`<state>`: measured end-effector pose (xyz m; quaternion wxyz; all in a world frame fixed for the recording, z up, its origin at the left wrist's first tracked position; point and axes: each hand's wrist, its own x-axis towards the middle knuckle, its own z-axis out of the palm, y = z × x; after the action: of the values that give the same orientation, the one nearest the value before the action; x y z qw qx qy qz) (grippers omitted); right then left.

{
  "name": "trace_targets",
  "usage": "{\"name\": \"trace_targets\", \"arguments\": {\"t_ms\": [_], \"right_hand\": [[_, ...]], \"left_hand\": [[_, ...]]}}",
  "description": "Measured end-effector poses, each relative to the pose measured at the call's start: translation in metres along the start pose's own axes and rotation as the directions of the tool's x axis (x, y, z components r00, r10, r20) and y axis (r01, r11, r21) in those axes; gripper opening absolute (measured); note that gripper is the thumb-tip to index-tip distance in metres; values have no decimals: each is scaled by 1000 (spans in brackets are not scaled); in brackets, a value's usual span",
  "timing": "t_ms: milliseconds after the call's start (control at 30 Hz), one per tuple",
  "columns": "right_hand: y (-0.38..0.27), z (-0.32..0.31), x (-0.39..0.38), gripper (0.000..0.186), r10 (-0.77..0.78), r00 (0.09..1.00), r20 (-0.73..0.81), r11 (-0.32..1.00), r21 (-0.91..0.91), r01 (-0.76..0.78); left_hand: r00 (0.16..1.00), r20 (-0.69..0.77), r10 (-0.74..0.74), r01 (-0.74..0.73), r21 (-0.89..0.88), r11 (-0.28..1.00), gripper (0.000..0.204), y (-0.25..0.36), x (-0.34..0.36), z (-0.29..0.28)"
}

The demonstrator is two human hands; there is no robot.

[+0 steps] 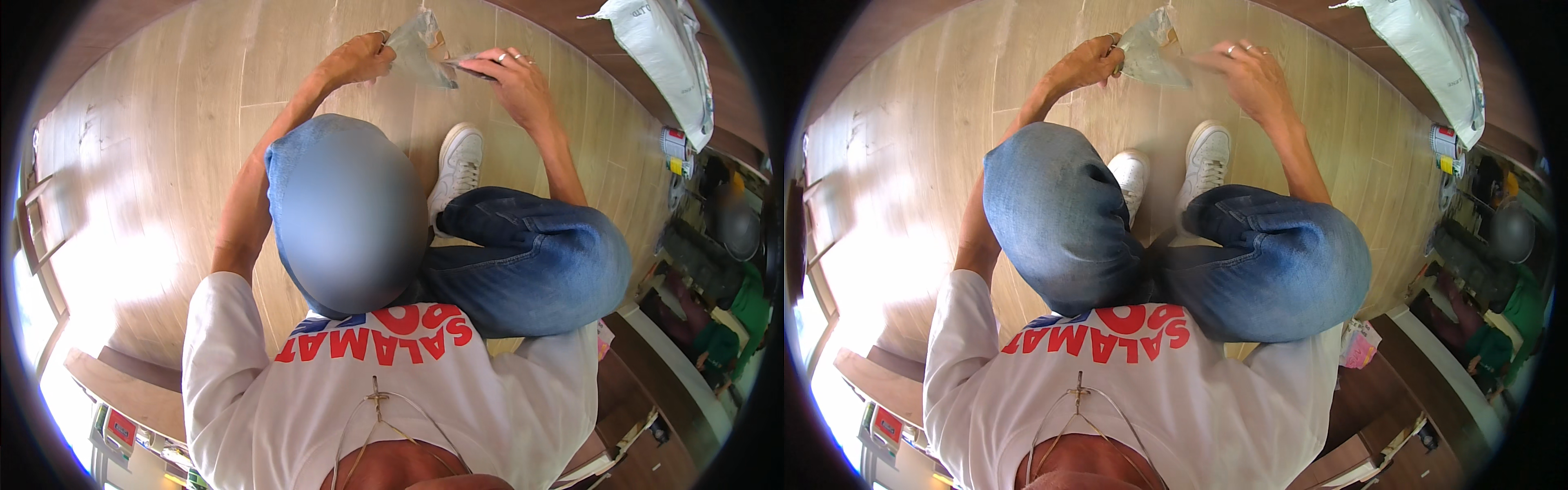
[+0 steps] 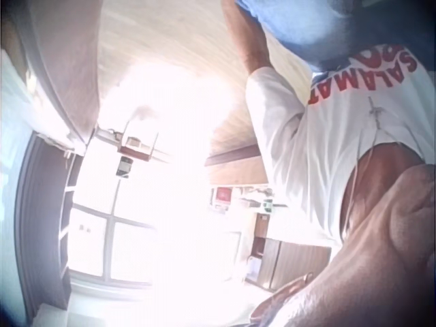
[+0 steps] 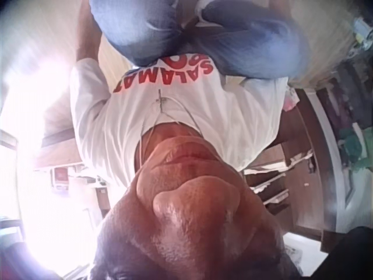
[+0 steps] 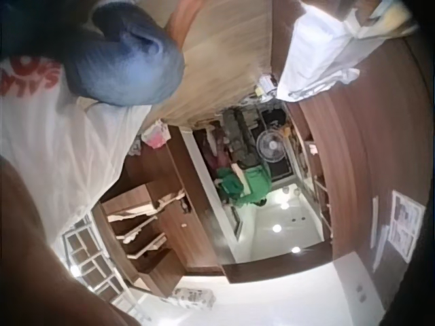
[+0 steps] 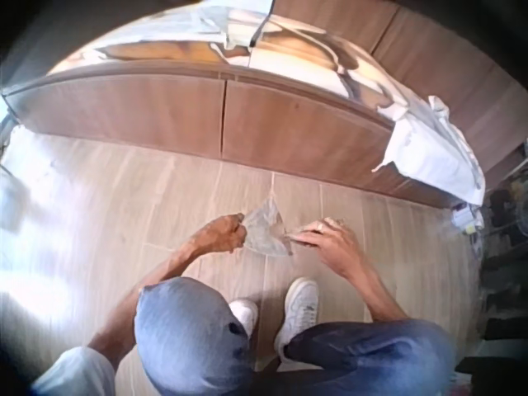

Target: The person kneels on a tiled floor and uses a putty knife to apply grout into the gaps between floor tiles. They repeatedly scoop grout from a plastic bag and spread it along the tile seams, occasionally using a smaller tool to work the material into the joints.

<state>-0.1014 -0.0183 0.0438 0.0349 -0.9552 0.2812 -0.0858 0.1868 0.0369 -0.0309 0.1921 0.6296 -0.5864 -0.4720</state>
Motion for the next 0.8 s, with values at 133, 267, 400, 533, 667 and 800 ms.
{"name": "trace_targets", "arguments": {"t_ms": [133, 267, 400, 533, 667, 800], "right_hand": [[12, 5, 1, 35, 11, 992, 122, 986, 166, -31], [27, 7, 8, 30, -2, 997, 78, 988, 152, -9], [25, 17, 22, 27, -83, 953, 290, 964, 266, 3], [64, 28, 34, 25, -31, 915, 403, 849, 493, -188], [192, 68, 1, 29, 360, 874, 325, 729, 486, -481], [276, 132, 30, 33, 575, 796, 191, 763, 228, -605]], "left_hand": [[998, -1, -59, 59, -19, 998, 46, 2, -1, 10], [998, -62, 7, -5, 34, 999, 36, -6, 9, 19], [998, -54, -17, 18, 8, 1000, 34, -21, 6, 16], [992, -81, -98, 89, -100, 991, 32, -38, -24, 4], [990, 67, -121, 133, -211, 968, 30, -49, -15, 44], [974, 76, -215, 227, -261, 938, 28, -43, -42, 39]]}}
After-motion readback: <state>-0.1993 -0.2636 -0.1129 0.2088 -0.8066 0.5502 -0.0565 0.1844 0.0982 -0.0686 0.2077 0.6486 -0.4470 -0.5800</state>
